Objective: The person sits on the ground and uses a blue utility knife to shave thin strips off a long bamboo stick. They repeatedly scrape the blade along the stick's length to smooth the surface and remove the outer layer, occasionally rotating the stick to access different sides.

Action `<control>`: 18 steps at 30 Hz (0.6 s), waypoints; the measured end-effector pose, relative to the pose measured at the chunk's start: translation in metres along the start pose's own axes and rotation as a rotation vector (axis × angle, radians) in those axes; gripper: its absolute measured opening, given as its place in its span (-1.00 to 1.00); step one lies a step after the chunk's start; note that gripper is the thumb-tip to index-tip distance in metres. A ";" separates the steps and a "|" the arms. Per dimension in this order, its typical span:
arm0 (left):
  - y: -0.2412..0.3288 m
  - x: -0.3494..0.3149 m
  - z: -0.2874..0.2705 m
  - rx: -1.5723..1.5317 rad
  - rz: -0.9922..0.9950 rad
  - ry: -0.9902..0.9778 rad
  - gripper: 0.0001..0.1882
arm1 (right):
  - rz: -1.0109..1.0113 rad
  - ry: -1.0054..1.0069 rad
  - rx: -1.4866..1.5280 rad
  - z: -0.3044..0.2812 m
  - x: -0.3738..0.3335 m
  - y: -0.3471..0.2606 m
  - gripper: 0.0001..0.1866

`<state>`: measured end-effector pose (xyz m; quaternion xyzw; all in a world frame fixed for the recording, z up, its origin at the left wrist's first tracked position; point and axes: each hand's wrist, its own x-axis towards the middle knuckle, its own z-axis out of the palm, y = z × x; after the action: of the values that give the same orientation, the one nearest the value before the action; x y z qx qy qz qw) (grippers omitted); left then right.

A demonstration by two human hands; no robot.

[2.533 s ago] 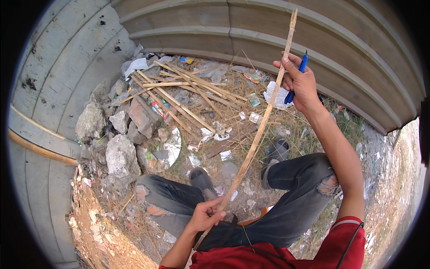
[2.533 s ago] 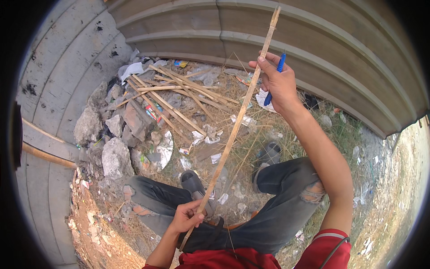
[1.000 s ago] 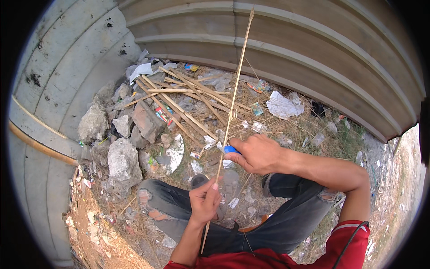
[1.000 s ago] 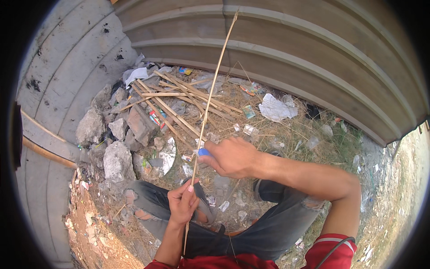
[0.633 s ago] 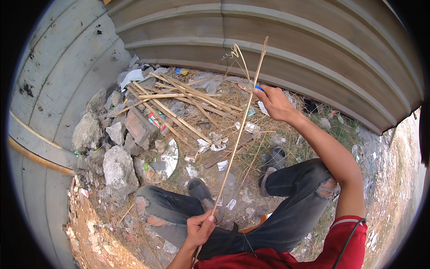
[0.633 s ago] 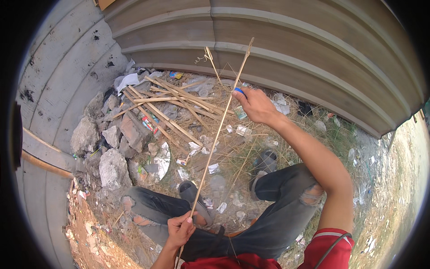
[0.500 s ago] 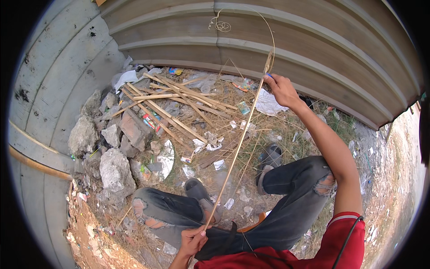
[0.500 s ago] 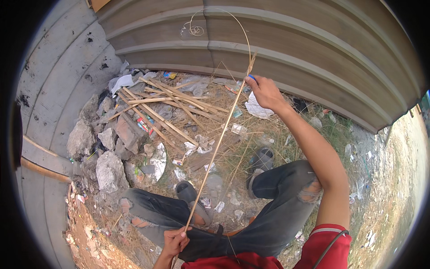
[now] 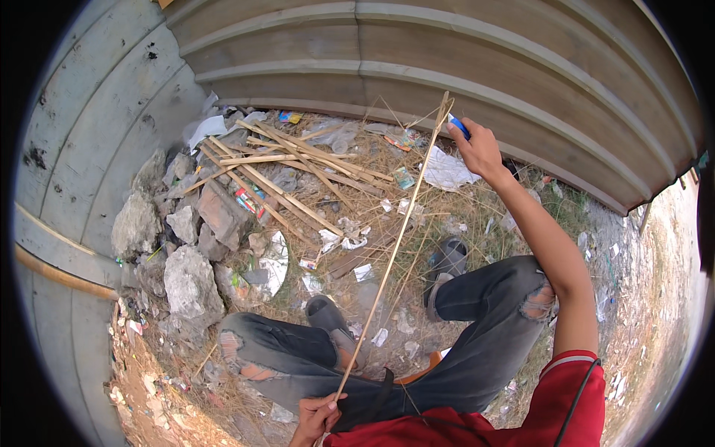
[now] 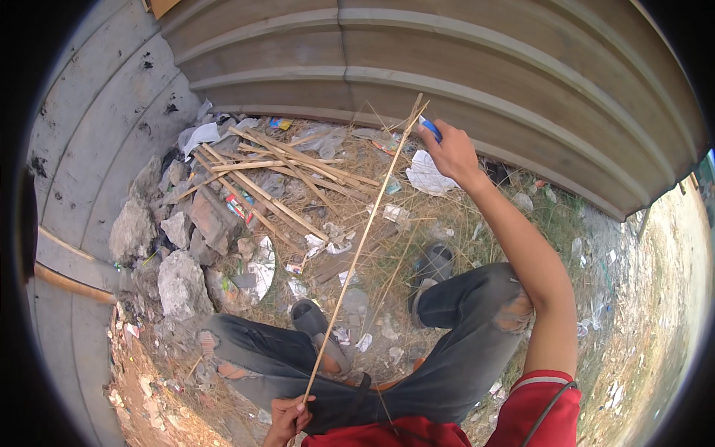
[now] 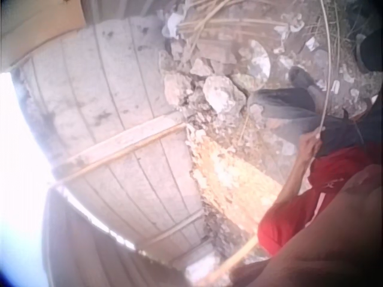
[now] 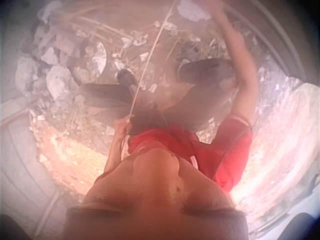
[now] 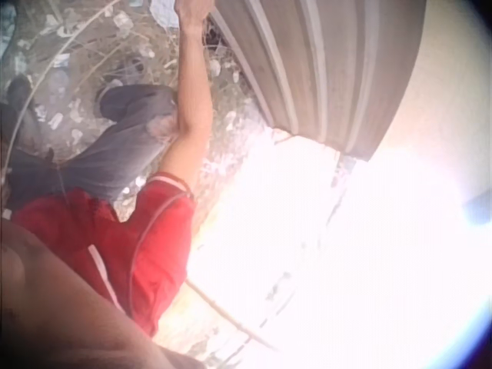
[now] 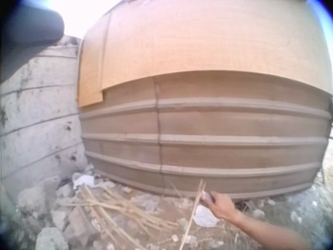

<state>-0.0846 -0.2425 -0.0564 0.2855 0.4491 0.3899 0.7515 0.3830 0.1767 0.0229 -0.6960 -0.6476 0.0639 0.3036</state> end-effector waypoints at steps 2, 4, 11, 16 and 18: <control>-0.001 0.008 0.000 -0.011 0.007 -0.030 -0.67 | 0.005 0.052 0.213 0.001 -0.005 -0.002 -0.45; 0.001 0.012 0.001 -0.003 0.022 -0.055 -0.67 | 0.014 0.111 0.468 0.003 -0.005 -0.009 -0.48; 0.009 0.014 0.003 0.229 0.116 -0.009 -0.69 | 0.172 0.202 0.565 -0.004 0.001 -0.021 -0.59; 0.003 0.015 0.011 0.375 0.199 0.075 -0.71 | 0.125 0.281 0.297 -0.013 -0.010 -0.025 -0.68; 0.007 0.016 0.018 0.444 0.207 0.102 -0.72 | 0.042 0.273 0.172 -0.017 -0.013 -0.026 -0.70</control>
<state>-0.0665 -0.2268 -0.0502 0.4682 0.5294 0.3704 0.6027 0.3668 0.1578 0.0457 -0.6829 -0.5779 0.0306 0.4458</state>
